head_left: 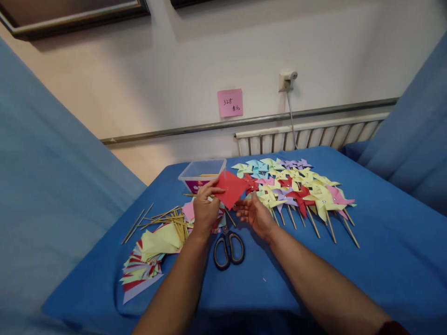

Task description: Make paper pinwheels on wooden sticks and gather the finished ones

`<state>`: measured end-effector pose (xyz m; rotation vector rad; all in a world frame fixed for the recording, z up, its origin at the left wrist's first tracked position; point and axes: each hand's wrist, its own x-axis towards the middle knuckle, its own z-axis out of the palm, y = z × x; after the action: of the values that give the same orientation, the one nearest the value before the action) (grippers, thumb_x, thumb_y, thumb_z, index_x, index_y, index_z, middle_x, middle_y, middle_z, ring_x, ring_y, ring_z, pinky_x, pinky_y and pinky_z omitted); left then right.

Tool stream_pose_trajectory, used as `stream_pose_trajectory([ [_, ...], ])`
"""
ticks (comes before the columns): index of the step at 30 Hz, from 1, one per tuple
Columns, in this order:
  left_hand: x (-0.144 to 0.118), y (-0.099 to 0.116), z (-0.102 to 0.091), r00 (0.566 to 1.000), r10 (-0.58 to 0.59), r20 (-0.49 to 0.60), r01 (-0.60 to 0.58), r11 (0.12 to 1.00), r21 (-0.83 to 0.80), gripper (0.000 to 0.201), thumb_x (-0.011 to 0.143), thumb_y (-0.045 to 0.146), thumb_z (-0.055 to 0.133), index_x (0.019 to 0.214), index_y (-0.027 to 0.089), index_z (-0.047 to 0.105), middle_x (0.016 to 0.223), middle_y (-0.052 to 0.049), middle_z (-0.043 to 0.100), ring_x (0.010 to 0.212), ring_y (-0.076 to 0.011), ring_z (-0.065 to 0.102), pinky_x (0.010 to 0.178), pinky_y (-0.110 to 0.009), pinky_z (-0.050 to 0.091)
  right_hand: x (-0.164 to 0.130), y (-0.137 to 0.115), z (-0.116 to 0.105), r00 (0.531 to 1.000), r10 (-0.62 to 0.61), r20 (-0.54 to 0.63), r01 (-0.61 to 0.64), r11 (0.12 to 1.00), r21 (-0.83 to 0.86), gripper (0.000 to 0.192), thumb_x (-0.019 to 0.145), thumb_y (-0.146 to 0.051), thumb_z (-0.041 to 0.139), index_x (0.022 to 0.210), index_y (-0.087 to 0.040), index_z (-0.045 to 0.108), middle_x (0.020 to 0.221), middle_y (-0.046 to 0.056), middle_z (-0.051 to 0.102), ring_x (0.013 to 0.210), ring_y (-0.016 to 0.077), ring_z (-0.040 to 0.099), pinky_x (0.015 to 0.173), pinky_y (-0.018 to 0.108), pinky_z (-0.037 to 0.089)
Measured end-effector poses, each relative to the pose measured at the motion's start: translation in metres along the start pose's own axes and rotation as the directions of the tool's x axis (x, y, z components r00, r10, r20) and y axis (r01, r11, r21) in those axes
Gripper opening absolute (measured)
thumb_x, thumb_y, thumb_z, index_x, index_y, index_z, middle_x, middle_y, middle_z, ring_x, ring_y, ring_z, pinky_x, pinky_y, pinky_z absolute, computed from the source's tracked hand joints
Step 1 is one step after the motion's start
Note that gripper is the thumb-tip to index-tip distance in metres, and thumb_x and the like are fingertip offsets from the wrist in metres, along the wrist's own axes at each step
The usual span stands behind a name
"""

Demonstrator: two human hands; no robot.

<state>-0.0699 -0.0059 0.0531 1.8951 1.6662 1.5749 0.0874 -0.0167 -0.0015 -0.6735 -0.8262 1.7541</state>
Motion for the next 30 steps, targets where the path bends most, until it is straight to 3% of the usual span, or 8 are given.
stream_pose_trajectory([
  [5,-0.01,0.001,0.02,0.989,0.087,0.116,-0.084,0.996,-0.028,0.03,0.067,0.003,0.05,0.072,0.023,0.071,0.127,-0.001,0.063,0.124,-0.021,0.052,0.111,-0.042,0.035,0.006,-0.009,-0.004,0.988,-0.122,-0.094,0.132,0.985,0.112,0.061,0.078,-0.073,0.051,0.11,-0.023,0.066,0.11,0.009,0.071,0.091,0.0232,0.067,0.066,0.032,0.052],
  [8,-0.014,-0.007,0.026,0.987,0.03,0.155,-0.021,0.998,-0.064,0.026,0.069,0.006,0.052,0.075,0.023,0.071,0.129,-0.002,0.062,0.126,-0.022,0.051,0.111,-0.043,0.036,0.012,-0.001,-0.005,0.977,-0.131,-0.171,0.14,0.989,0.043,0.05,0.067,-0.059,0.073,0.096,-0.018,0.07,0.096,0.009,0.074,0.085,0.0246,0.068,0.069,0.033,0.053],
  [11,-0.018,-0.015,0.033,0.985,-0.11,0.133,0.142,0.953,-0.266,0.033,0.073,0.015,0.06,0.104,0.022,0.068,0.132,-0.007,0.06,0.123,-0.0221,0.054,0.106,-0.04,0.041,0.016,0.007,-0.007,0.959,-0.132,-0.252,0.137,0.991,0.003,0.044,0.06,-0.049,0.081,0.089,-0.016,0.072,0.087,0.008,0.075,0.076,0.0222,0.067,0.067,0.033,0.052],
  [13,-0.021,-0.019,0.038,0.954,-0.268,0.136,0.3,0.834,-0.463,0.046,0.072,0.021,0.065,0.117,0.02,0.061,0.129,-0.01,0.061,0.117,-0.0224,0.059,0.099,-0.038,0.046,0.018,0.009,-0.008,0.943,-0.162,-0.29,0.167,0.986,-0.007,0.043,0.062,-0.05,0.079,0.09,-0.017,0.073,0.087,0.007,0.074,0.075,0.021,0.066,0.066,0.032,0.052],
  [15,-0.024,-0.02,0.041,0.885,-0.401,0.237,0.458,0.656,-0.6,0.043,0.071,0.028,0.068,0.112,0.018,0.061,0.119,-0.012,0.066,0.106,-0.0223,0.064,0.091,-0.037,0.05,0.02,0.01,-0.01,0.927,-0.204,-0.315,0.21,0.978,-0.017,0.043,0.063,-0.05,0.078,0.09,-0.018,0.072,0.086,0.007,0.074,0.073,0.0202,0.065,0.063,0.03,0.051],
  [18,-0.029,-0.017,0.042,0.785,-0.44,0.437,0.611,0.431,-0.664,0.032,0.074,0.036,0.067,0.098,0.015,0.064,0.103,-0.011,0.071,0.089,-0.0202,0.068,0.081,-0.034,0.052,0.022,0.01,-0.015,0.906,-0.253,-0.34,0.245,0.967,-0.066,0.042,0.064,-0.051,0.078,0.087,-0.016,0.072,0.078,0.005,0.072,0.065,0.017,0.061,0.057,0.027,0.047],
  [20,-0.031,-0.014,0.041,0.764,-0.412,0.497,0.64,0.381,-0.668,0.033,0.075,0.041,0.067,0.096,0.015,0.066,0.096,-0.009,0.071,0.083,-0.0184,0.067,0.076,-0.032,0.052,0.023,0.011,-0.017,0.894,-0.282,-0.347,0.257,0.959,-0.117,0.04,0.067,-0.052,0.076,0.083,-0.016,0.072,0.073,0.004,0.07,0.06,0.0148,0.057,0.055,0.026,0.044],
  [30,-0.033,-0.007,0.041,0.805,-0.318,0.501,0.571,0.647,-0.506,0.028,0.057,0.032,0.082,0.074,0.015,0.067,0.065,0.0,0.065,0.058,-0.0114,0.055,0.059,-0.024,0.042,0.021,0.009,-0.019,0.877,-0.339,-0.339,0.308,0.94,-0.145,0.035,0.067,-0.049,0.075,0.079,-0.017,0.068,0.067,0.0,0.065,0.057,0.0123,0.053,0.055,0.025,0.042],
])
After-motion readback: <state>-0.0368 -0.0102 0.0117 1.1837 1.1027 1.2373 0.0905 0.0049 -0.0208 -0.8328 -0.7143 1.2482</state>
